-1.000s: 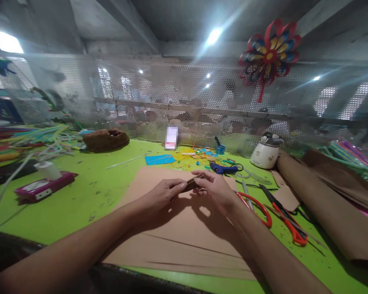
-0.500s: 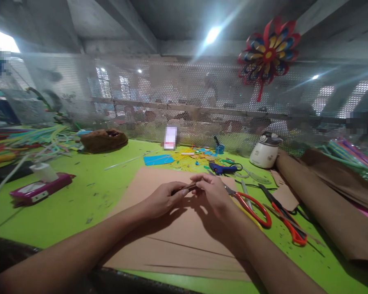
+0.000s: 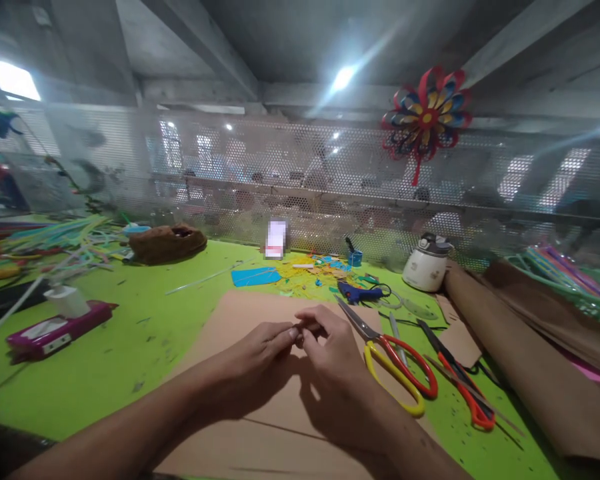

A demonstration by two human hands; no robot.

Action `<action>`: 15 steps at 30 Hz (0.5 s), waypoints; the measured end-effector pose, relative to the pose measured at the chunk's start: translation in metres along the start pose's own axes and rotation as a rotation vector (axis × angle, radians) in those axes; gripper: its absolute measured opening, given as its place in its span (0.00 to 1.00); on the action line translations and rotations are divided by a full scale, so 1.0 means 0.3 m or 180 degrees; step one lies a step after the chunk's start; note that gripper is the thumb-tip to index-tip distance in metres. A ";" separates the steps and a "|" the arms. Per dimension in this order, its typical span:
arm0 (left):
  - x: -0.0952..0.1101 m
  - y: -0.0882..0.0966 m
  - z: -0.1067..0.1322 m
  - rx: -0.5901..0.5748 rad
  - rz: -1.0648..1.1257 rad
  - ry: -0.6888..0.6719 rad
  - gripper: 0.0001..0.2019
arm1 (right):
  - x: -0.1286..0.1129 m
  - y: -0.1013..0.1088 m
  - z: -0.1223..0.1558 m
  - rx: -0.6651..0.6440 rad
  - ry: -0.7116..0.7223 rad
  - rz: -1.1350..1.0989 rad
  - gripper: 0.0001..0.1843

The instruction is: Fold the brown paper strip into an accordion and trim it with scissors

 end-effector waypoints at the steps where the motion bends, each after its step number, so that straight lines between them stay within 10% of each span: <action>1: -0.007 -0.008 -0.002 -0.0014 -0.0051 0.0121 0.04 | -0.008 0.001 -0.001 -0.0055 0.0033 -0.0084 0.11; 8: -0.007 -0.062 -0.006 -0.0548 0.0345 0.0960 0.17 | -0.013 0.016 -0.020 -0.0029 -0.0230 -0.0779 0.10; 15: -0.034 -0.042 -0.004 -0.0191 0.0665 0.1573 0.21 | 0.027 0.013 -0.013 0.0356 -0.0940 -0.0992 0.10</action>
Point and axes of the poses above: each hand's wrist, its own z-axis away from the middle knuckle, its own y-axis out of the back of the hand, x = y × z, the point moved 6 cm from there along -z, towards the middle knuckle, and after that the axes turned 10 degrees about y, right-handed, at the moved point
